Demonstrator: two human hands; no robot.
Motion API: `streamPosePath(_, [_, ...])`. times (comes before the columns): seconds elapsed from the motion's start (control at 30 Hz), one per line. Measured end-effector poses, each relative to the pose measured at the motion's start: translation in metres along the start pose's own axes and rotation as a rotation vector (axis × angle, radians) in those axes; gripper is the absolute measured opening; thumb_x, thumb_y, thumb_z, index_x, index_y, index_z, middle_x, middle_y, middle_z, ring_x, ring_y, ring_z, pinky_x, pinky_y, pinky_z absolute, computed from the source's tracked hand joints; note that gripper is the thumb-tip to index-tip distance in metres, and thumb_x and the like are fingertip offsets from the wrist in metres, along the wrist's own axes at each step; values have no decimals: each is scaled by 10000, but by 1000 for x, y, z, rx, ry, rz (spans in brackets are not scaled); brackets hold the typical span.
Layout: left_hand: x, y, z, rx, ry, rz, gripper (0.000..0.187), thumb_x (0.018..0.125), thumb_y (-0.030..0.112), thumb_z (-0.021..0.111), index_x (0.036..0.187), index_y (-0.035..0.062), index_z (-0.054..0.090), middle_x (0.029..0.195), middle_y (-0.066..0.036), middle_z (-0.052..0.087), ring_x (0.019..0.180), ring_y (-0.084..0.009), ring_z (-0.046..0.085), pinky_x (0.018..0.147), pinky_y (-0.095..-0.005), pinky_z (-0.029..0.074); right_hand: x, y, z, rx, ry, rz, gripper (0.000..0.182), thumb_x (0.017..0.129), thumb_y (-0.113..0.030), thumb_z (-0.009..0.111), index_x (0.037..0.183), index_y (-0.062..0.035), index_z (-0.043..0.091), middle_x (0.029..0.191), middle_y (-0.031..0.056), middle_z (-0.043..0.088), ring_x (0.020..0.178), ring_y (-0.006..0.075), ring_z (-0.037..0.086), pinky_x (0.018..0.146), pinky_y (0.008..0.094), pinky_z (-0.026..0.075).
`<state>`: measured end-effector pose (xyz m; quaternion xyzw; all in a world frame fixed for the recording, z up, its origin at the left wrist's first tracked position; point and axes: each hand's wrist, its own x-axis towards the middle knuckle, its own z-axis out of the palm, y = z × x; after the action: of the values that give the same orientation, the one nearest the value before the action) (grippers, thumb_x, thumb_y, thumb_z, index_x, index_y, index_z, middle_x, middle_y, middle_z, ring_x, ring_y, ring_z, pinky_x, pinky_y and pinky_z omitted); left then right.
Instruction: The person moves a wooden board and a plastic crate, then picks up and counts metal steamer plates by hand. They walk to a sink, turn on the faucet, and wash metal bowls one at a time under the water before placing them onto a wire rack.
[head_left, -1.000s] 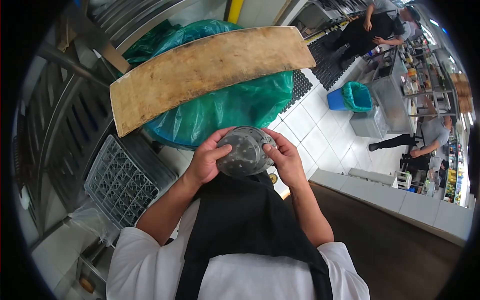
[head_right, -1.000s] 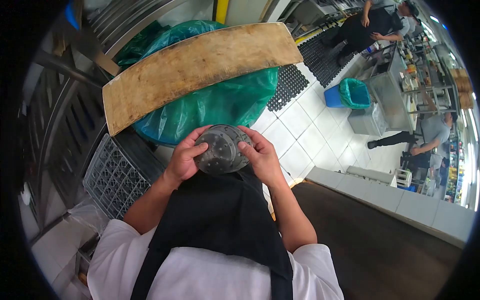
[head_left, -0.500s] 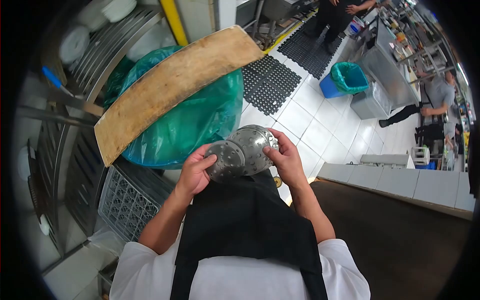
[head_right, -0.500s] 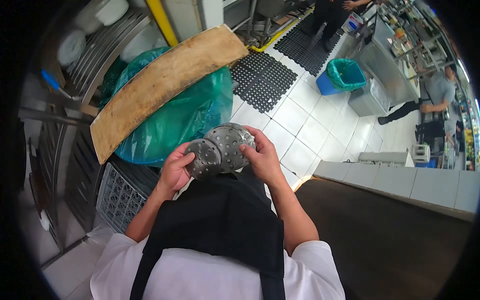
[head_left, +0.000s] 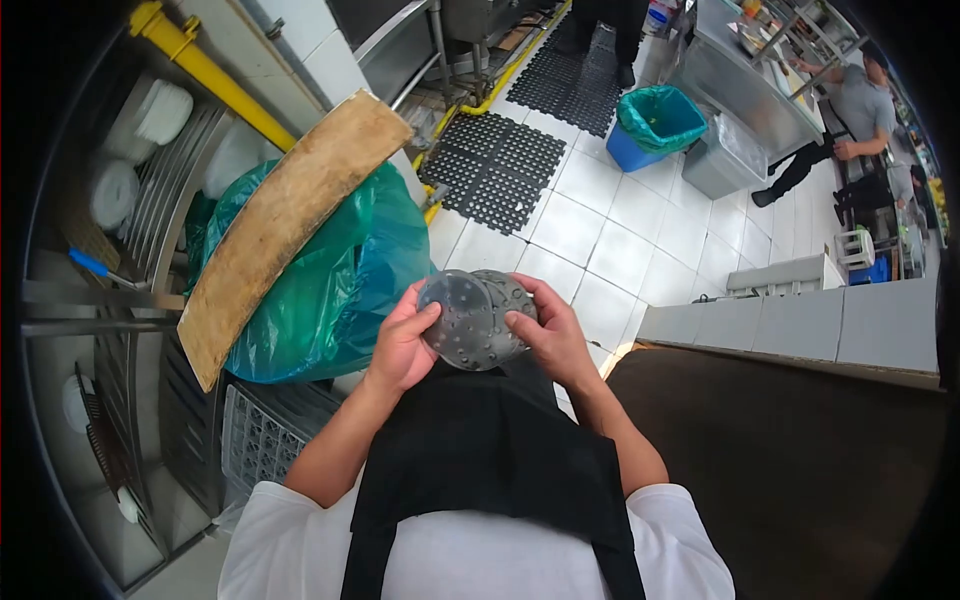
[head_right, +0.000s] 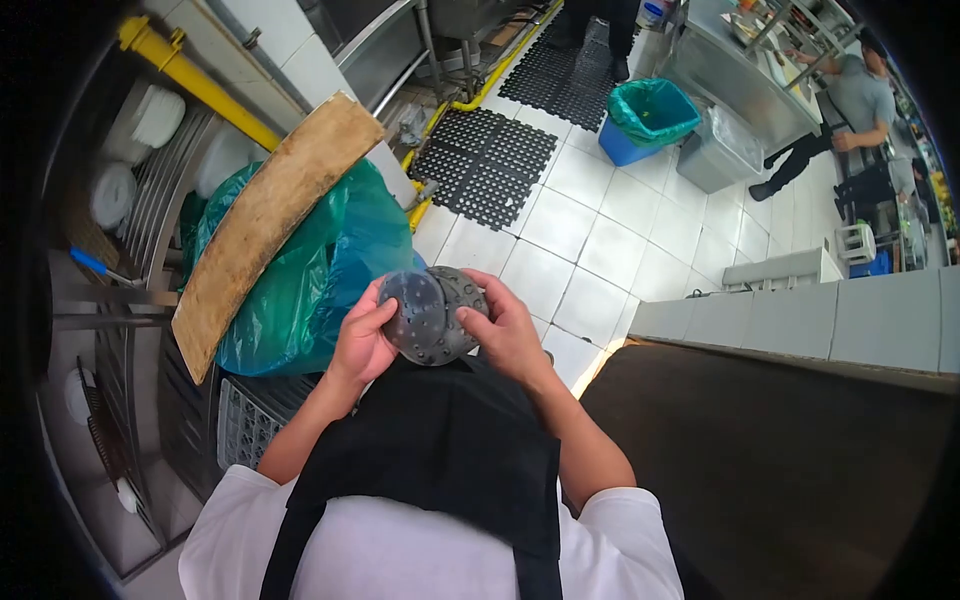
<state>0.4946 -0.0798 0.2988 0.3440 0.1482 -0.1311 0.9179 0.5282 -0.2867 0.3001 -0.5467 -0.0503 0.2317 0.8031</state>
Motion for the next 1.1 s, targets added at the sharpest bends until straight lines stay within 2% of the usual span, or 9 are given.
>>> streamPosePath(0.27, [37,-15,21,226,-146,-256,537,930,55,430,1427,46,228,1324,-128,419,1191,-255,486,1005,-436,417,3,-14,-28,-95,-27,-10,586,867,-169,654,1363,-27,378,1015,51,566,891,110,554,779,261,481])
streamPosePath(0.47, [84,-26,38,-24,-281,-399,485,976,313,402,1353,17,331,1273,-149,482,1179,-269,500,999,-438,420,3,-34,-55,21,-34,171,681,845,-226,686,1411,-81,335,981,45,540,857,100,538,691,256,495])
streamPosePath(0.53, [103,-24,55,-8,-411,-492,585,960,497,368,1305,25,382,1257,-154,494,1175,-265,501,1003,-433,416,9,-35,-64,-10,-30,163,742,819,-253,713,1425,-98,315,1035,59,538,896,123,544,707,267,502])
streamPosePath(0.63, [139,-32,58,37,-407,-533,661,918,593,378,1281,41,396,1228,-123,524,1152,-287,504,992,-455,402,27,-46,-69,-199,10,88,814,779,-293,748,1438,-134,297,1108,91,518,957,178,551,725,297,512])
streamPosePath(0.73, [168,-26,74,48,-419,-592,665,891,599,440,1253,41,443,1207,-118,543,1154,-275,506,968,-435,435,50,-67,-73,-507,44,128,868,742,-308,773,1445,-164,285,1202,134,477,1004,232,550,761,334,518])
streamPosePath(0.83, [196,-20,81,-1,-389,-663,552,900,495,516,1220,49,464,1175,-119,533,1156,-244,495,967,-400,454,72,-84,-80,-596,66,151,893,724,-304,785,1448,-185,275,1269,158,439,1041,262,541,801,358,519])
streamPosePath(0.97, [238,-20,80,-199,-471,-693,397,886,298,565,1200,64,496,1137,-115,552,1070,-235,546,930,-408,482,94,-91,-97,-500,122,139,897,723,-268,790,1447,-171,268,1325,154,403,1074,268,532,846,372,508])
streamPosePath(1.07, [259,-23,86,-176,-408,-731,466,865,236,531,1298,80,458,1197,-127,566,1130,-293,537,972,-465,449,104,-93,-110,-387,135,141,917,750,-196,769,1466,-125,201,1384,155,341,1199,264,448,916,380,471])
streamPosePath(1.1, [259,-17,100,28,-364,-678,495,874,251,523,1328,80,425,1204,-117,557,1125,-260,541,957,-438,456,104,-86,-118,-394,115,129,964,744,-205,775,1473,-86,156,1424,164,303,1257,266,393,970,376,430])
